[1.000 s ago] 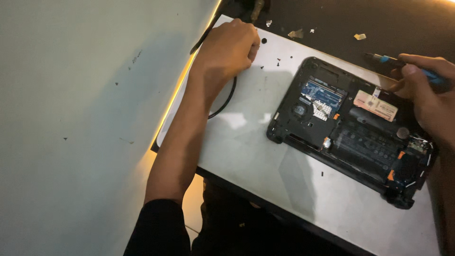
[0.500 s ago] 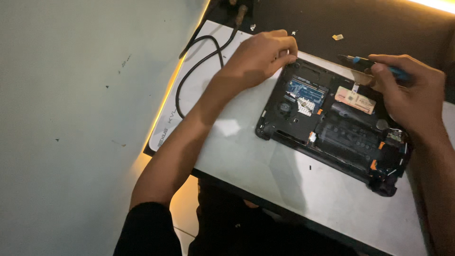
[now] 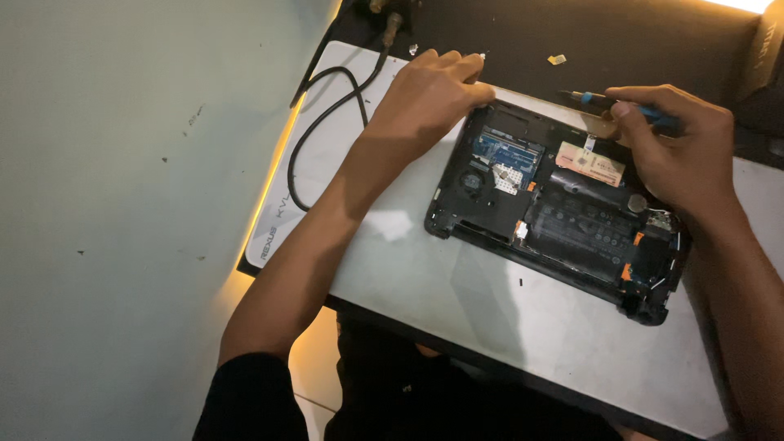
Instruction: The person disassembles a laptop by removing the back cover and then detaching the battery. They use a screwdriver to remove screws and pry open the casing, then disconnect the battery connector and lift the battery out of the chassis.
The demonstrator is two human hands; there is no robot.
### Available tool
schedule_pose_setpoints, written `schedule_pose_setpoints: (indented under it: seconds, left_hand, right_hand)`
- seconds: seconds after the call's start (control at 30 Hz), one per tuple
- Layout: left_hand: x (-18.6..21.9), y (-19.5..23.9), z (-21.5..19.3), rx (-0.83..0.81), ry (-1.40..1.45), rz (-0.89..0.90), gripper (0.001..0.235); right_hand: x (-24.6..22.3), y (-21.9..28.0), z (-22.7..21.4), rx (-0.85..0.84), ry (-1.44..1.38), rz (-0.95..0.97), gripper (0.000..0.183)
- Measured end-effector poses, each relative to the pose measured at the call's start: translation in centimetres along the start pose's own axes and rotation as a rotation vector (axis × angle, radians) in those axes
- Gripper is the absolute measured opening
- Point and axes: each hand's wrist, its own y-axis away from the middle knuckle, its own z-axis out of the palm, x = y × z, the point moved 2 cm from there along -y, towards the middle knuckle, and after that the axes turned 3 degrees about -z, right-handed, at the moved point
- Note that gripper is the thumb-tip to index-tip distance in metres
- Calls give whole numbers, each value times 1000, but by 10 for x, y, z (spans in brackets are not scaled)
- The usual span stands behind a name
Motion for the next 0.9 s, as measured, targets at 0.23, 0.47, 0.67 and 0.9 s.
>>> schedule_pose_setpoints:
  seconds: [0.23, 0.47, 0.67, 0.9]
  left_hand:
    - [6, -1, 0, -3, -105, 13, 47]
    - [9, -5, -6, -6, -146, 22, 45]
    - [9, -5, -15, 37, -93, -14, 39]
    - [-8, 1, 6, 102, 20, -34, 17]
  right_hand:
    - [0, 0, 1, 15, -4, 10, 17]
    - [-3, -1, 0, 1, 30, -27, 19]
    - [-5, -1, 0, 6, 7, 5, 19]
    - [2, -1, 2, 14, 5, 3, 19]
